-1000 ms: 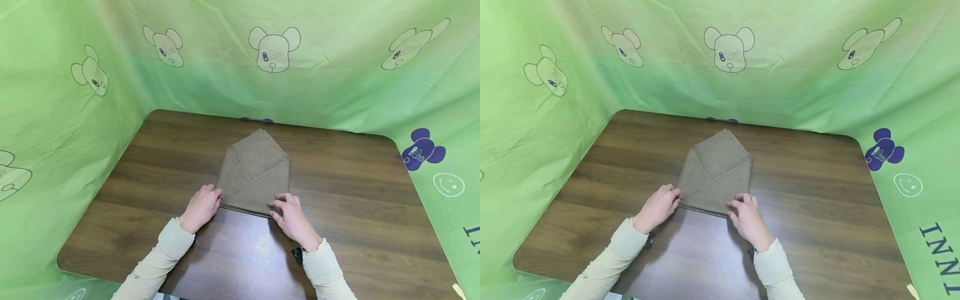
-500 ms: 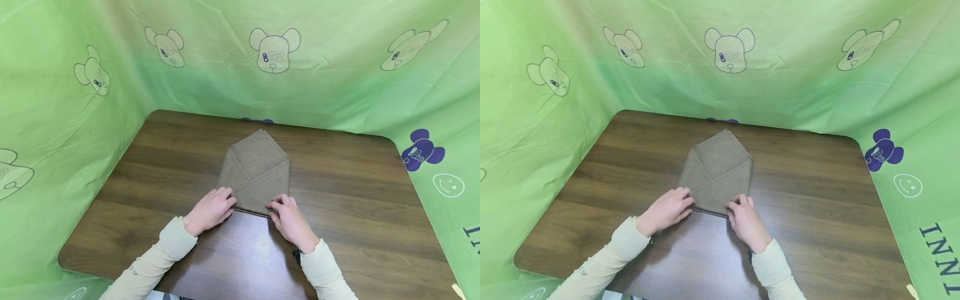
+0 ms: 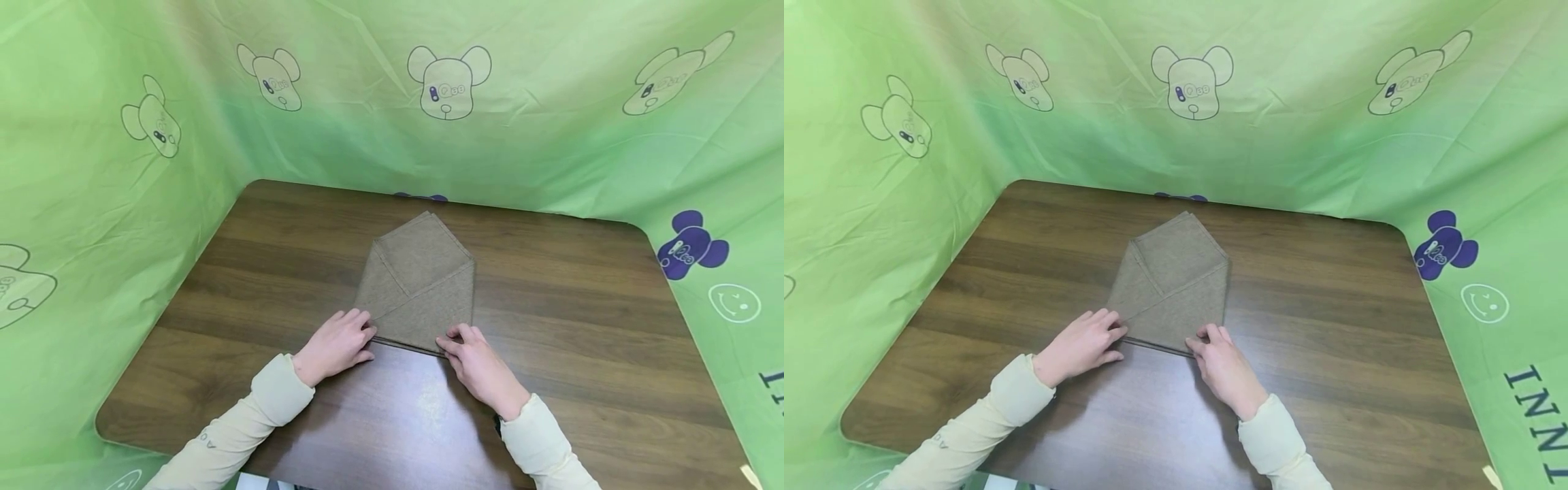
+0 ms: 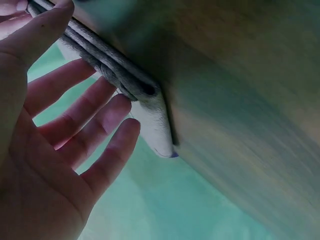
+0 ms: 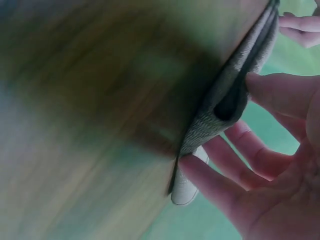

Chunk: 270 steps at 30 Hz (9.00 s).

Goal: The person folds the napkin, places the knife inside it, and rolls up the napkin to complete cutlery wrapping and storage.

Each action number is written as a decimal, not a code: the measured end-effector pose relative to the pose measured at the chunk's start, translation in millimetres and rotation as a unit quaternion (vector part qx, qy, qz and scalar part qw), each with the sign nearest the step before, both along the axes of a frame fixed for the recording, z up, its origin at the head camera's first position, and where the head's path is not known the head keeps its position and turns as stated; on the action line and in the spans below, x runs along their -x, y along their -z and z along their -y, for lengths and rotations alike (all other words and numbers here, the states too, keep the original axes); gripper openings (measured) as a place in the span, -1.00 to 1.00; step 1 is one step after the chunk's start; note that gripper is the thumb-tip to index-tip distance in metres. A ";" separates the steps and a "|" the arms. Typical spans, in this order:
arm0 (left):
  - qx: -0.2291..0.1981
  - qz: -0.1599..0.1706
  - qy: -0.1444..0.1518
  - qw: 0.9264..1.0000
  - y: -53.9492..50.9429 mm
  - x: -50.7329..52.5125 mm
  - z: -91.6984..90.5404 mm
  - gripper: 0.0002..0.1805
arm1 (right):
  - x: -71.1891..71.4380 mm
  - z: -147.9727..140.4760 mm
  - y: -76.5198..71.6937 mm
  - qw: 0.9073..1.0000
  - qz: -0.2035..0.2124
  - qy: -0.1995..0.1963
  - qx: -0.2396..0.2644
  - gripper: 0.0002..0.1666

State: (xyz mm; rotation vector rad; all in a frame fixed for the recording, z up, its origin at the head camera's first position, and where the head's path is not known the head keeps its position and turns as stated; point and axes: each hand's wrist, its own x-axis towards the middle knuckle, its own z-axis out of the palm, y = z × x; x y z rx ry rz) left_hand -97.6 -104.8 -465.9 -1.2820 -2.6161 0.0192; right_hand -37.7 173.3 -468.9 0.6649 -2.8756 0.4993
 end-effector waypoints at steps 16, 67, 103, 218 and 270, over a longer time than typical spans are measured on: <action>-0.024 0.054 0.003 0.998 0.6 11.0 5.4 -0.78 | 5.8 -7.2 1.4 0.998 -0.030 -0.048 -0.040 -0.60; -0.062 -0.025 -0.027 0.997 8.0 14.1 3.5 -0.85 | 15.6 -15.0 6.1 0.989 -0.123 -0.080 -0.017 -0.88; -0.132 0.183 -0.074 0.971 1.0 23.3 14.0 -0.87 | 15.5 -19.5 6.1 0.993 -0.112 0.017 -0.035 -0.88; -0.093 0.077 -0.013 0.993 1.6 11.9 14.6 -0.74 | 7.9 -17.9 0.1 0.990 -0.111 0.000 -0.084 -0.79; -0.175 0.230 -0.045 0.956 4.7 29.1 27.8 -0.72 | 15.3 -27.8 5.8 0.993 -0.104 -0.032 -0.039 -0.90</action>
